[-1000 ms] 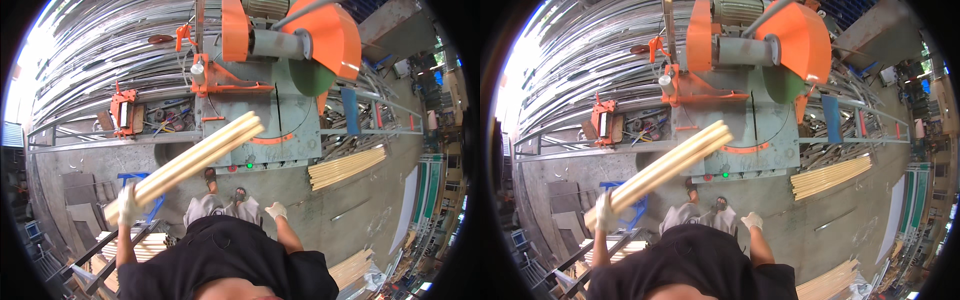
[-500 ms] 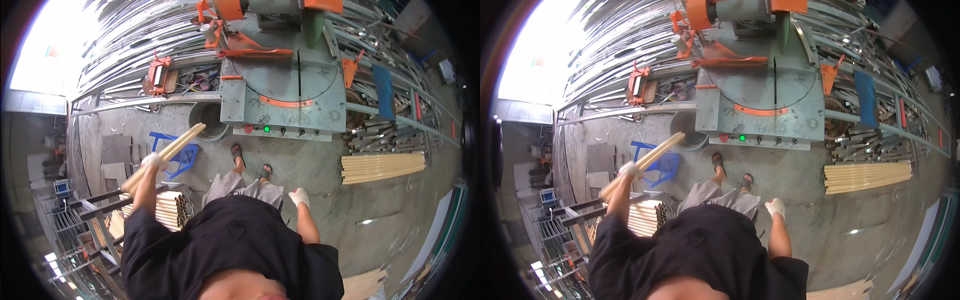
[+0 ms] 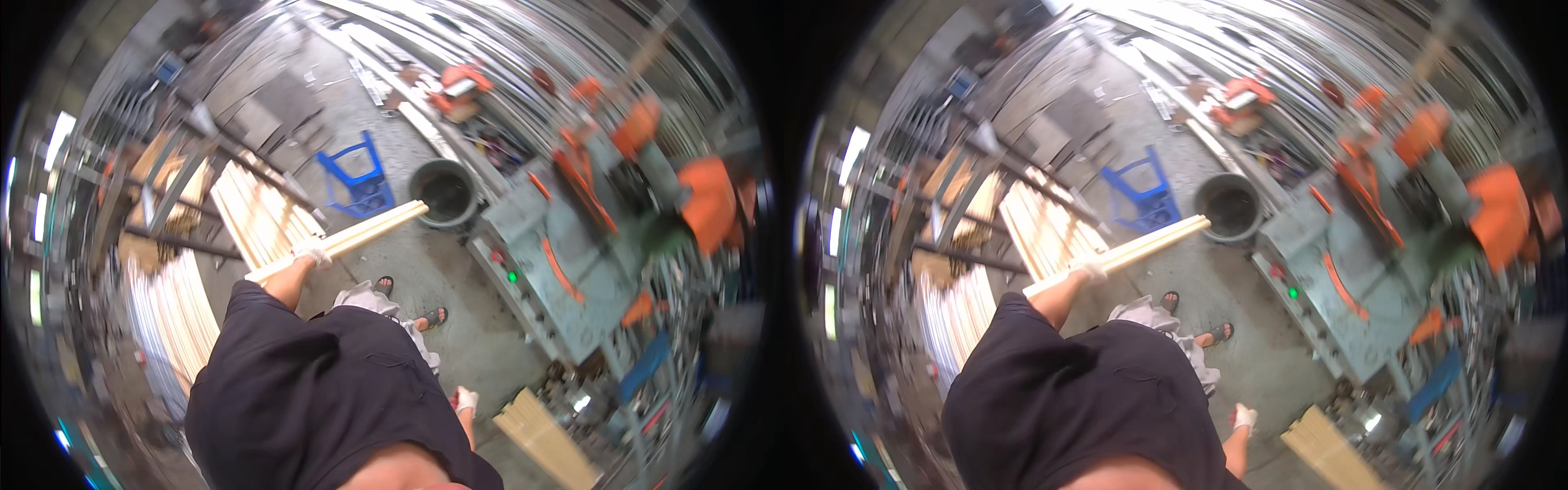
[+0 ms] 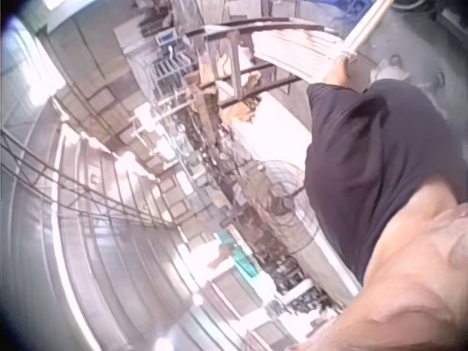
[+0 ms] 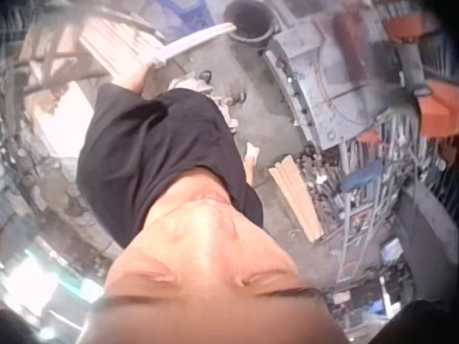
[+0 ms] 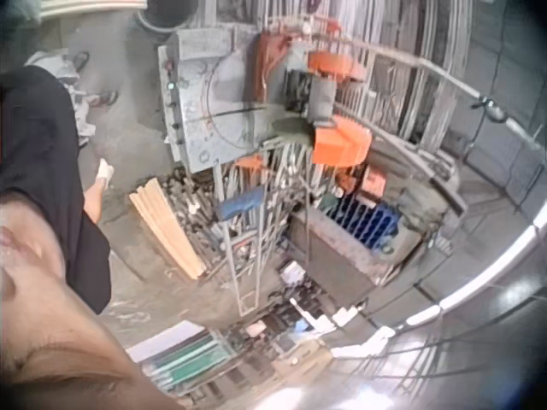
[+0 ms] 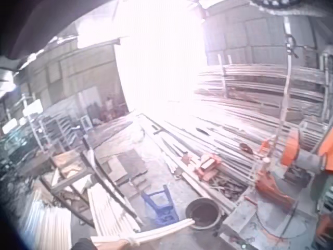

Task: The person picks up a bundle of metal tubes and places them into a circular saw machine. They operate the saw lever to cut the tubes and then remove the shortened tubes from the machine.

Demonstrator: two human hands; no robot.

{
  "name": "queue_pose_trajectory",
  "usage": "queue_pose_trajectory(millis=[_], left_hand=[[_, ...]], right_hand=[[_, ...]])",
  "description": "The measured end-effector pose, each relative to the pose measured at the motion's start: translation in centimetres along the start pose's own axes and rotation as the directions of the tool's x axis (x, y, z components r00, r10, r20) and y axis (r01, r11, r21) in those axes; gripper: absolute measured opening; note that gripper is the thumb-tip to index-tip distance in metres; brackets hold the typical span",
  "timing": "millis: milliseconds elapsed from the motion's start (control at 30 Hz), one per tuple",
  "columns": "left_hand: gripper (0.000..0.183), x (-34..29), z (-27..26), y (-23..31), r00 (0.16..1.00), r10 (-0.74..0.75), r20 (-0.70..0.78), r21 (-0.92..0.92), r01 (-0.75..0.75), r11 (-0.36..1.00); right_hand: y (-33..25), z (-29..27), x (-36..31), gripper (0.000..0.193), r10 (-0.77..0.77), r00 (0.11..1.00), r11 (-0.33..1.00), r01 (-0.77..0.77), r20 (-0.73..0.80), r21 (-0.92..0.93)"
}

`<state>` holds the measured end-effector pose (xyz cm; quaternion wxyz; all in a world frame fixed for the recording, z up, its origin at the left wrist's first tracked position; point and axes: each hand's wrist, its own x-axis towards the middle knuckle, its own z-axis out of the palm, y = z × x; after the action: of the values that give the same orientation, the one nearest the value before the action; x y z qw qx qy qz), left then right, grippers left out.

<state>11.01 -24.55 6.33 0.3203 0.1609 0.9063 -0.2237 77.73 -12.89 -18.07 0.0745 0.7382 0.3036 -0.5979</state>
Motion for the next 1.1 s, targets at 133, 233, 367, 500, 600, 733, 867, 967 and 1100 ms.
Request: queue_pose_trajectory(millis=[133, 233, 367, 500, 600, 733, 867, 967, 1100], left_hand=[[0.068, -7.8, 13.7, -13.0, 0.982, -0.189, 0.018, -0.307, 0.185, 0.933], [0.068, -15.6, 17.2, -18.4, 0.945, -0.315, 0.087, -0.454, 0.319, 0.832], [0.08, -23.1, 25.5, -22.5, 0.83, -0.539, 0.148, -0.677, 0.482, 0.557], [0.086, -19.4, 26.7, -24.0, 0.73, -0.634, 0.255, -0.832, 0.5, 0.241], [0.081, -9.4, 26.9, -26.4, 0.649, -0.729, 0.219, -0.898, 0.427, 0.11], [0.066, 8.6, 21.2, -30.7, 0.577, -0.775, 0.258, -0.92, 0.391, -0.015], [0.064, 22.6, 19.5, -36.6, 0.449, -0.825, 0.344, -0.883, 0.452, -0.123], [0.068, 29.4, 18.1, -40.4, 0.366, -0.853, 0.372, -0.849, 0.507, -0.153], [0.086, 33.5, 16.7, -43.2, 0.45, -0.81, 0.376, -0.703, 0.708, 0.067]], right_hand=[[-8.3, 3.1, -3.6, 0.013, -0.099, 0.99, 0.942, 0.128, 0.104, -0.311], [-13.4, 4.9, -0.4, 0.01, -0.054, 0.974, 0.944, 0.122, 0.221, -0.305], [-23.4, 9.6, -0.7, 0.011, -0.138, 0.954, 0.912, 0.227, 0.266, -0.341], [-30.9, 16.8, -3.0, 0.014, -0.304, 0.915, 0.863, 0.383, 0.267, -0.33], [-33.6, 23.9, -7.9, 0.014, -0.346, 0.883, 0.736, 0.465, 0.317, -0.492], [-33.9, 32.1, -14.2, 0.019, -0.332, 0.862, 0.529, 0.507, 0.384, -0.68], [-34.4, 36.8, -18.2, 0.022, -0.295, 0.871, 0.432, 0.488, 0.392, -0.759], [-34.9, 37.0, -19.1, 0.028, -0.299, 0.902, 0.457, 0.421, 0.311, -0.784], [-34.9, 37.5, -20.5, 0.026, -0.297, 0.931, 0.501, 0.34, 0.211, -0.796]])
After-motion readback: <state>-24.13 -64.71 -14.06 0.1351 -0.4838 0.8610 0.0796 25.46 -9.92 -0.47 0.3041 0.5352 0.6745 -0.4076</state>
